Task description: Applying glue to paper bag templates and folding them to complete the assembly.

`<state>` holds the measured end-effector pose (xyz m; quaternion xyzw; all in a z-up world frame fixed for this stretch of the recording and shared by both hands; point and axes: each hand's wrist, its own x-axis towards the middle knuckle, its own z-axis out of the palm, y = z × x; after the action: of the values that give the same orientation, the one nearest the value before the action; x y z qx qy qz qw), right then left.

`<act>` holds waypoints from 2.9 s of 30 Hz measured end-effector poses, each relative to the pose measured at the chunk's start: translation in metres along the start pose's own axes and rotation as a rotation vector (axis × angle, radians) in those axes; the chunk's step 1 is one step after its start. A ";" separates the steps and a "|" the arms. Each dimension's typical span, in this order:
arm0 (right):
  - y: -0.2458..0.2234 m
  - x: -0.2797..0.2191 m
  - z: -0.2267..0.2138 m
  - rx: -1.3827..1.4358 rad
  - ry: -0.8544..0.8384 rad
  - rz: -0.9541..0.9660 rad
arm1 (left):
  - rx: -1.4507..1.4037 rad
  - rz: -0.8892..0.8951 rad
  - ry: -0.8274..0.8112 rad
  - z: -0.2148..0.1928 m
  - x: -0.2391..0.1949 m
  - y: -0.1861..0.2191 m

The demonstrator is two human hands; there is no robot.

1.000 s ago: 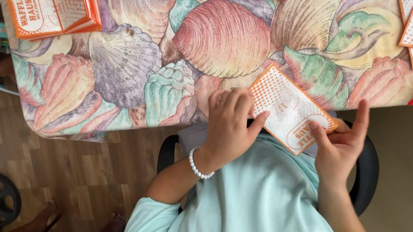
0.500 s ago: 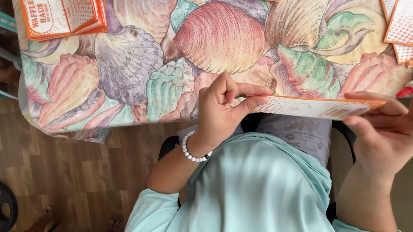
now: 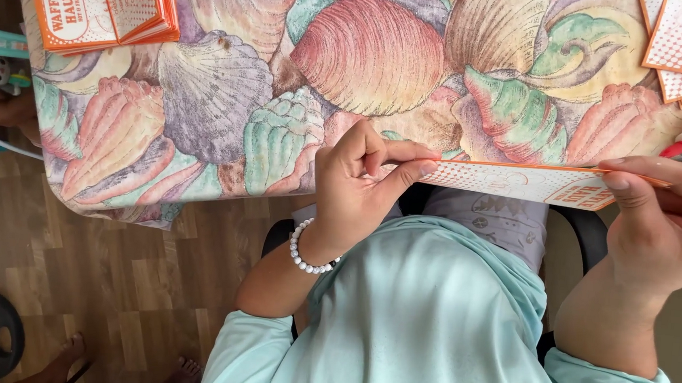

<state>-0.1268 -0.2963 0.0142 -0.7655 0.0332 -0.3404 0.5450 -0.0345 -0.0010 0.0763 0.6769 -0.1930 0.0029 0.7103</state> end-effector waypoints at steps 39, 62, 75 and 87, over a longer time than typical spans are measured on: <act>0.005 0.028 0.114 -0.514 -0.911 -0.362 | 1.079 0.475 -0.468 -0.002 0.000 -0.092; 0.053 0.068 0.041 -0.825 -0.709 -0.305 | 1.121 0.390 -0.492 -0.001 -0.001 -0.097; 0.018 0.050 0.097 -0.704 -0.924 -0.211 | 1.034 0.309 -0.504 -0.003 0.002 -0.091; 0.050 0.074 0.035 -0.863 -0.745 -0.311 | 1.034 0.316 -0.528 -0.006 0.003 -0.091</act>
<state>-0.0347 -0.3192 0.0005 -0.9819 -0.1376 -0.0801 0.1029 -0.0060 -0.0037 -0.0104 0.8754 -0.4349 0.0338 0.2082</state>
